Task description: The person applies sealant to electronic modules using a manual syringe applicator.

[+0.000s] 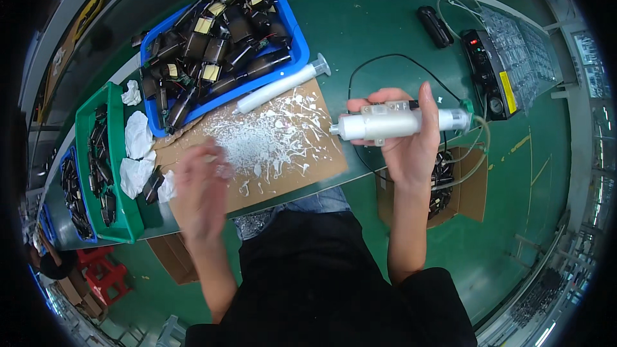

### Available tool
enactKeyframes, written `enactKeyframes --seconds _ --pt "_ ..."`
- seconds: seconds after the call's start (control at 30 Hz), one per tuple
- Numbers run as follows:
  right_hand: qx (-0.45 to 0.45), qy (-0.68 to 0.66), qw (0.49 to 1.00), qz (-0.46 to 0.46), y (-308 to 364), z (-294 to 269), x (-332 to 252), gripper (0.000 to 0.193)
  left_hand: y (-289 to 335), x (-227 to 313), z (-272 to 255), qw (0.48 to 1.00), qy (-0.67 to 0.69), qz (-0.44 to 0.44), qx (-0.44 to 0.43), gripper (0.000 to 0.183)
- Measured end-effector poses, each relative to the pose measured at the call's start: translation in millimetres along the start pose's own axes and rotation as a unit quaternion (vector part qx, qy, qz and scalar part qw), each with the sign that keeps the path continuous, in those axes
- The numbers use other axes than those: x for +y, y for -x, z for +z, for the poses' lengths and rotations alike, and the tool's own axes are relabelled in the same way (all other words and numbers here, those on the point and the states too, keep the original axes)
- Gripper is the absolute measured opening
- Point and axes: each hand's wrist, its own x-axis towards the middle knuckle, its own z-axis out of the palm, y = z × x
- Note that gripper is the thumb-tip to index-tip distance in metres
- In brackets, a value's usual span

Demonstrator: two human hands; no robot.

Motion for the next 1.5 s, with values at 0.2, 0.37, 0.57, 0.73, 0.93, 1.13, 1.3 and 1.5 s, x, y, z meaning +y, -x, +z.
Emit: enactKeyframes --seconds 0.2,0.37,0.57,0.73,0.93,1.13,1.3,1.5 --pt "-0.058 -0.095 0.993 -0.044 14 19 21 0.061 -12 -29 18 0.988 0.071 -0.097 -0.101 0.028" --pt "-0.044 -0.022 0.997 -0.056 24 30 34 0.046 -8 -16 25 0.99 0.041 -0.098 -0.097 0.026" --pt "-0.008 0.137 0.988 -0.065 32 56 40 0.032 -3 -12 6 0.983 0.012 -0.097 -0.158 0.019" --pt "-0.003 0.155 0.984 -0.083 36 72 38 0.032 -5 -11 1 0.976 -0.005 -0.075 -0.203 0.017" --pt "-0.056 0.175 0.978 -0.095 30 85 44 0.027 -7 7 -4 0.972 -0.025 -0.077 -0.218 0.017" --pt "-0.061 0.131 0.988 -0.061 22 88 50 0.025 -8 8 -12 0.98 -0.026 -0.033 -0.192 0.016" --pt "-0.068 0.111 0.99 -0.049 22 84 54 0.027 -5 13 -12 0.98 -0.038 -0.017 -0.193 0.016" --pt "-0.076 0.121 0.989 -0.048 22 81 56 0.027 -2 13 -9 0.983 -0.04 -0.025 -0.18 0.016"
